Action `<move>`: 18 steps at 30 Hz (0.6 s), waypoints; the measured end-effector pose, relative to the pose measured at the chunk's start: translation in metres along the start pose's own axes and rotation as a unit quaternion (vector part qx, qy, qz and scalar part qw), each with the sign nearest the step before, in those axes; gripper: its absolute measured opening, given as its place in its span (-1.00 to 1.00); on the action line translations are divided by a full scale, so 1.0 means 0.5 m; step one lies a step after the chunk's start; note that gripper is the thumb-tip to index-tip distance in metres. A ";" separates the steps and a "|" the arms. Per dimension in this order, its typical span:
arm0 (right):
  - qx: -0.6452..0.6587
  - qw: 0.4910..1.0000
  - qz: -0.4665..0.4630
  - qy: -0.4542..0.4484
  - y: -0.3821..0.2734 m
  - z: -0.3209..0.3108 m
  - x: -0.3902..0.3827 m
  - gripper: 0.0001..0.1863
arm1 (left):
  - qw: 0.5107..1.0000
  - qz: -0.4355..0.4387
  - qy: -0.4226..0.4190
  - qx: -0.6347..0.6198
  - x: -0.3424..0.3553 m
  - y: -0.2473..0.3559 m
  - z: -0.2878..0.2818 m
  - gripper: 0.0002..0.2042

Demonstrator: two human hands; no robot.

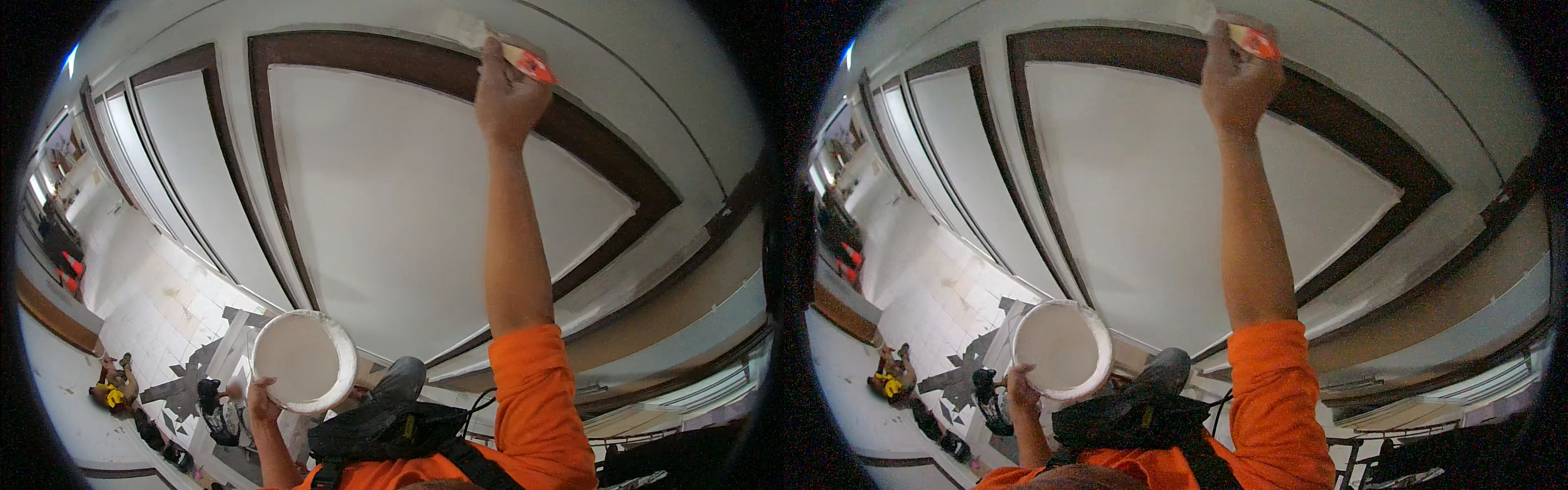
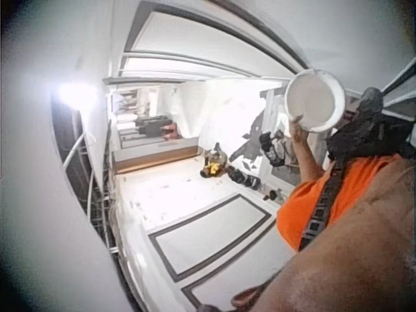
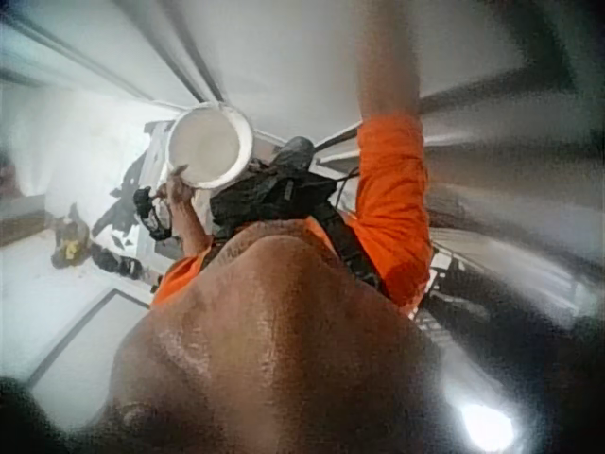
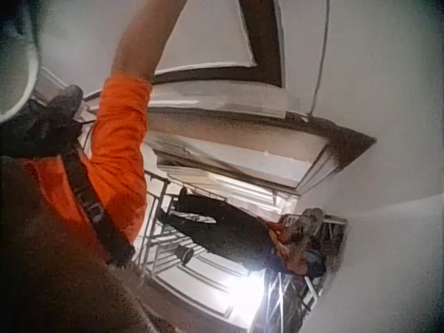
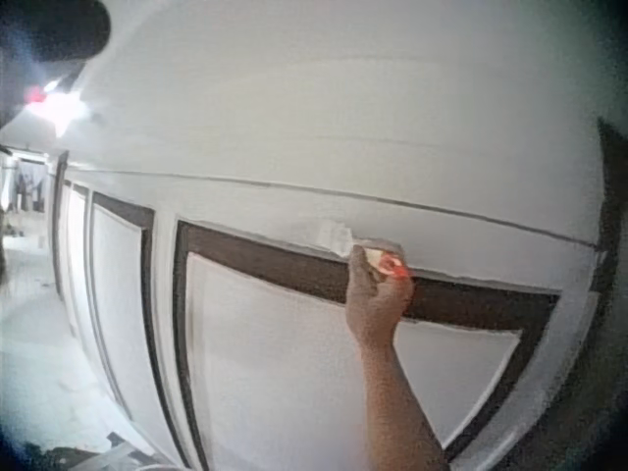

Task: The person paints the edge of a recessed ceiling panel using a handheld brush, dipping the brush into a white paint bucket between strokes.

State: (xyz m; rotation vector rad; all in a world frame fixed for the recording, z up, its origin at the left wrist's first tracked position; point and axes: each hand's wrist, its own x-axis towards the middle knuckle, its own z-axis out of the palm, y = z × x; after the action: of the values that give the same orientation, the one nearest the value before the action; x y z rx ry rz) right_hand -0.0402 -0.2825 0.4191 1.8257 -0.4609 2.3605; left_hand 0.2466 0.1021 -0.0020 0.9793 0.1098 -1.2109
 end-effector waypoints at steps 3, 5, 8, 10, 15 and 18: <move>-0.068 0.997 -0.020 0.018 0.002 -0.066 0.018 -0.82 | 0.999 -0.027 -0.038 -0.007 0.024 0.002 -0.026 -0.47; -0.097 0.995 -0.027 0.008 -0.019 -0.114 0.033 -0.80 | 0.998 -0.037 0.017 0.054 0.029 0.005 -0.032 -0.50; -0.162 0.986 -0.031 0.025 -0.042 -0.177 0.048 -0.77 | 0.995 -0.044 0.028 0.080 0.055 0.007 -0.052 -0.53; -0.215 0.974 0.002 0.069 -0.072 -0.201 0.043 -0.76 | 0.995 -0.038 0.030 0.083 0.040 0.014 -0.028 -0.53; -0.106 0.986 -0.030 0.125 -0.076 -0.188 0.027 -0.75 | 0.995 -0.006 0.001 0.101 0.065 0.003 -0.044 -0.51; -0.066 0.997 -0.028 0.021 -0.084 -0.103 -0.004 -0.79 | 0.991 -0.001 0.045 0.129 0.091 -0.003 -0.069 -0.50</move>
State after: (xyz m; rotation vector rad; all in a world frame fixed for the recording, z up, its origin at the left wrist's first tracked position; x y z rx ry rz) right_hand -0.0755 -0.2267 0.4124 1.7057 -0.5397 2.2699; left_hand 0.2776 0.0922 -0.0492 1.2602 0.0241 -1.2022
